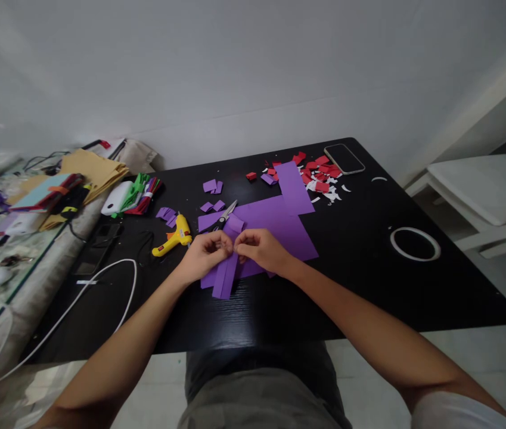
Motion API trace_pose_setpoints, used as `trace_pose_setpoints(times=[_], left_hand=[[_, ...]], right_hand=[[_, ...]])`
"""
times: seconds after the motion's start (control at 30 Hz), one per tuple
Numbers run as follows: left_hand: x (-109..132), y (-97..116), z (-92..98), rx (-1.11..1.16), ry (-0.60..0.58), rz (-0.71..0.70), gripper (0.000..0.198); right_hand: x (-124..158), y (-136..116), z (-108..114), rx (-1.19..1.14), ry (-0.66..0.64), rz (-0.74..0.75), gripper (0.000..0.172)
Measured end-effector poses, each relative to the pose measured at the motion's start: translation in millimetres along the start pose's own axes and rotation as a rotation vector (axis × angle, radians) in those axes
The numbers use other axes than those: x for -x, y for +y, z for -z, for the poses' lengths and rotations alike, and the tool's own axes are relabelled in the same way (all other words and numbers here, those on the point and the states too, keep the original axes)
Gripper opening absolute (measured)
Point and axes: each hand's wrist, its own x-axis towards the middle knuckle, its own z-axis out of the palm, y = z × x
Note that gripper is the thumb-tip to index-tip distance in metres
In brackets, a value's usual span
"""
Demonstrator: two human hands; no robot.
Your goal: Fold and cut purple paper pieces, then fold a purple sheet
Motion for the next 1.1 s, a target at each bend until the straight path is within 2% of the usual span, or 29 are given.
trace_pose_setpoints(times=[0.4, 0.67, 1.1], left_hand=[[0.3, 6.1, 4.9, 0.007, 0.038, -0.010, 0.008], [-1.1, 7.8, 7.5, 0.015, 0.070, 0.008, 0.010], [-1.8, 6.7, 6.0, 0.030, 0.110, -0.015, 0.013]], right_hand=[[-1.5, -1.7, -0.1, -0.021, -0.046, 0.010, 0.006], [-1.9, 0.9, 0.4, -0.035, -0.027, 0.002, 0.009], [2.8, -1.7, -1.3, -0.073, -0.071, -0.013, 0.013]])
